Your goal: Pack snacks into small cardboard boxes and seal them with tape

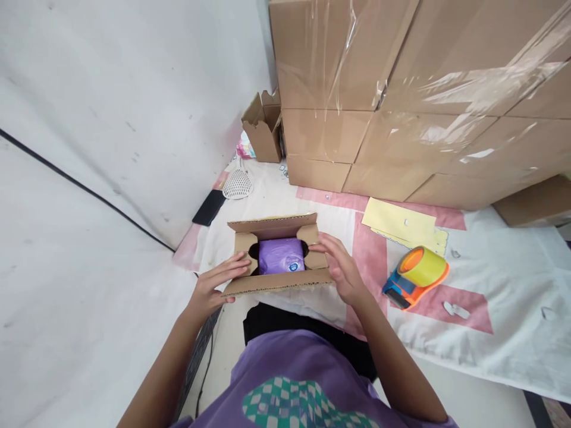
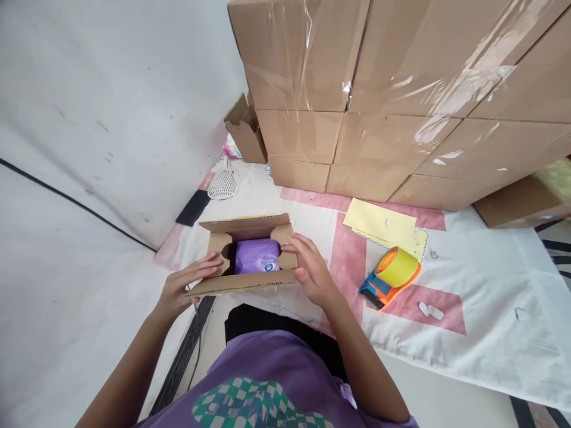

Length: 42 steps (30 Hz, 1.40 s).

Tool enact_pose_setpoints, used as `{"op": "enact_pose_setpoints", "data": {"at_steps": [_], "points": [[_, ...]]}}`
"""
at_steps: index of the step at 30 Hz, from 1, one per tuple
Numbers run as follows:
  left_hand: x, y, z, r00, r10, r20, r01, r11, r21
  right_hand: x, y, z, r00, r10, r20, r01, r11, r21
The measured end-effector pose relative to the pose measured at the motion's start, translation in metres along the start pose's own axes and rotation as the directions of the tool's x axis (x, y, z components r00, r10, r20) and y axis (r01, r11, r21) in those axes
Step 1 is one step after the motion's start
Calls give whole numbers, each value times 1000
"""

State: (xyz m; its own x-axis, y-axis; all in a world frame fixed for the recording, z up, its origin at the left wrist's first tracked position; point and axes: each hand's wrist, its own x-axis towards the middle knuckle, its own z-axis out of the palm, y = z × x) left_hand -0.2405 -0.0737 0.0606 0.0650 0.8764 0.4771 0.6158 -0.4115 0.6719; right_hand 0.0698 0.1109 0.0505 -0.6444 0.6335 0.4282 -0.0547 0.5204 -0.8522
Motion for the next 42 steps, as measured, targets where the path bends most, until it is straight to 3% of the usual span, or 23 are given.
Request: {"op": "enact_pose_setpoints", "data": {"at_steps": [2,6,9,11,15,19,23,27,30,33,36,42], "points": [[-2,0,4,999,-38,-35,38,999,-23,2,2,1,999,-25,48,27,999,-33],[-6,-1,15,976,-145,-163,134,988,-82,0,4,1,1000,-27,9,27,999,-28],[-10,-4,25,885,-330,-328,304,944,-130,3,4,0,996,-29,-84,27,999,-22],[-13,-6,31,816,-419,-399,379,908,-178,6,4,-1,997,-17,-78,13,998,-54],[-11,-6,35,770,-478,-423,416,878,-235,11,8,0,999,-28,37,33,986,-161],[1,0,37,762,-477,-437,401,878,-260,13,13,5,998,28,-55,-32,996,-86],[16,-1,40,779,-489,-392,408,871,-274,22,18,10,988,122,-98,-124,992,-13],[32,-6,36,839,-425,-340,383,905,-187,32,25,10,977,161,-137,-159,987,31],[49,-2,29,916,-271,-297,313,944,102,34,28,3,982,98,-164,-104,994,-31],[66,10,28,986,-111,-127,158,873,462,33,28,-6,994,-31,-107,9,979,-205],[79,18,38,994,-83,69,31,829,558,31,26,-13,997,-64,-34,49,936,-348],[82,17,59,983,-135,128,27,787,617,28,20,-15,999,-36,30,46,868,-494]]}}
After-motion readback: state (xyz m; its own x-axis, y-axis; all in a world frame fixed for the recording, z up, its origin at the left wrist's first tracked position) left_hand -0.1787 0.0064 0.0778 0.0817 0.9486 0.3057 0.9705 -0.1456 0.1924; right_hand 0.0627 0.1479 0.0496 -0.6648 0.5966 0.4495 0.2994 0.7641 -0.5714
